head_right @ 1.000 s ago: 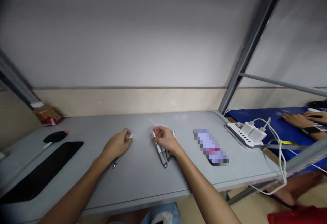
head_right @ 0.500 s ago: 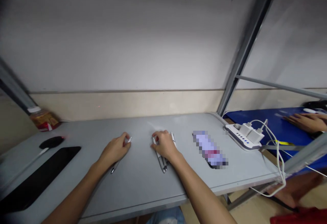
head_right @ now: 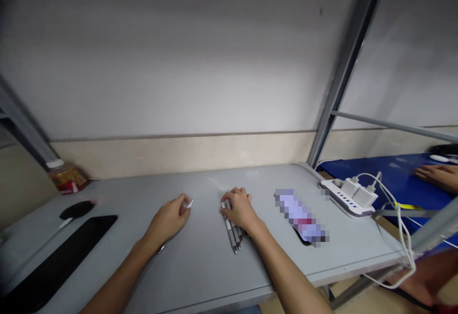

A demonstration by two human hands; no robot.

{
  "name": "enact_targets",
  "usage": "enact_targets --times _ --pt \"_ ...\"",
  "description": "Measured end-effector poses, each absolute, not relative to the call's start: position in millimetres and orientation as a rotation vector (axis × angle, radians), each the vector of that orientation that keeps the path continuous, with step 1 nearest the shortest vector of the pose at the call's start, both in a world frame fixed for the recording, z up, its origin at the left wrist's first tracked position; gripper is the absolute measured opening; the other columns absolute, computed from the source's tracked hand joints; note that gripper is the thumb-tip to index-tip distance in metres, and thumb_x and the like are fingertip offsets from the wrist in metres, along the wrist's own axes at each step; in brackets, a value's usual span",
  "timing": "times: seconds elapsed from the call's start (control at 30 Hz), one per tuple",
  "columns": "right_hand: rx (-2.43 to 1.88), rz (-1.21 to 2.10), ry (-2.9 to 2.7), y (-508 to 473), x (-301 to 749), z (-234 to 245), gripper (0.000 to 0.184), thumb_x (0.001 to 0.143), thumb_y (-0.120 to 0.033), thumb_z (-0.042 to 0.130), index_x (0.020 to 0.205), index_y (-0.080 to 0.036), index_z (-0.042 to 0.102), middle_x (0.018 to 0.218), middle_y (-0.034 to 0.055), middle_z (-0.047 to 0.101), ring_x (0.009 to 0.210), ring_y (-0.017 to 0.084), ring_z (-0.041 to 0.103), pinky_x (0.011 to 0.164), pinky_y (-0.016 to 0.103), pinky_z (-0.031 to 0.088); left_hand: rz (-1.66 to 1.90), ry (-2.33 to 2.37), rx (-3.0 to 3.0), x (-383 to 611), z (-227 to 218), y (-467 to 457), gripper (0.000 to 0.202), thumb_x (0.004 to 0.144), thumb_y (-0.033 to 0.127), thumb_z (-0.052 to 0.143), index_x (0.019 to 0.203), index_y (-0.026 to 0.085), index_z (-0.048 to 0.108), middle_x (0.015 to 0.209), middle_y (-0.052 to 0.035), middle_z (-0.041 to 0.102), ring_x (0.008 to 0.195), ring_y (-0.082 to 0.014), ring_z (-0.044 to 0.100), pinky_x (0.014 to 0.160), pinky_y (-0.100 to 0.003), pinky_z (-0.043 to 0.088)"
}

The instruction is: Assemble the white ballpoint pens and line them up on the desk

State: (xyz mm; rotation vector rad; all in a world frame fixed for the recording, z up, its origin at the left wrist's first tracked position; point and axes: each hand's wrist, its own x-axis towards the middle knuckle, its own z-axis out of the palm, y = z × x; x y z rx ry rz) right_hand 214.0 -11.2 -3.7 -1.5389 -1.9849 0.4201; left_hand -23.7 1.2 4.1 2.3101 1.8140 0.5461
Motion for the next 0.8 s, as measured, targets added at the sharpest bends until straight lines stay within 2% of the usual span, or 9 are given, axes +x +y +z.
enact_targets --times 0.2,0.33,0.47,0.6,0.7,0.8 --pt "-1.543 0.433 -1.981 -12 215 -3 0.029 0.070 -0.019 0.074 0.097 -0.026 0.070 0.106 0.0061 0.059 0.104 0.025 0.045 0.088 0.039 0.029 0.756 1.665 2.368 -22 0 3 0.013 0.087 0.025 0.046 0.096 0.022 0.054 0.071 0.0015 0.056 0.064 -0.0143 0.053 0.060 -0.025 0.035" --pt "-1.457 0.482 -1.949 -8 218 -1 0.021 0.076 -0.027 0.070 0.097 -0.026 0.070 0.102 0.0057 0.061 0.103 0.024 0.049 0.089 0.038 0.033 0.860 1.532 2.385 -18 0 2 0.014 0.087 0.024 0.047 0.098 0.022 0.055 0.078 0.0012 0.055 0.068 -0.0141 0.054 0.066 -0.026 0.040" --pt "-1.317 0.459 -1.883 0 215 5 0.018 0.082 -0.028 0.064 0.098 -0.021 0.069 0.098 0.0061 0.064 0.100 0.021 0.053 0.089 0.034 0.038 0.896 1.317 2.417 -9 3 -2 0.014 0.089 0.025 0.047 0.100 0.022 0.056 0.084 0.0004 0.056 0.074 -0.0138 0.055 0.070 -0.026 0.042" --pt "-1.047 0.553 -2.149 11 207 19 0.030 0.082 -0.035 0.066 0.107 -0.020 0.067 0.097 0.0064 0.066 0.087 0.018 0.058 0.077 0.027 0.042 0.925 1.216 2.414 -2 5 -7 0.014 0.090 0.028 0.049 0.100 0.023 0.056 0.085 0.0004 0.057 0.074 -0.0134 0.055 0.070 -0.025 0.044" --pt "-0.893 0.659 -2.372 19 202 29 0.024 0.084 -0.037 0.063 0.098 -0.019 0.070 0.083 0.0027 0.068 0.071 0.014 0.056 0.066 0.024 0.040 0.946 1.221 2.406 1 4 -8 0.015 0.091 0.032 0.049 0.100 0.022 0.056 0.088 -0.0005 0.058 0.075 -0.0133 0.056 0.070 -0.025 0.044" --pt "-0.898 0.708 -2.377 20 202 29 0.028 0.089 -0.039 0.054 0.086 -0.017 0.070 0.066 -0.0008 0.060 0.059 0.011 0.047 0.058 0.022 0.035 0.958 1.246 2.413 0 4 -8 0.016 0.090 0.033 0.051 0.100 0.022 0.056 0.091 -0.0019 0.060 0.079 -0.0148 0.057 0.072 -0.026 0.045"
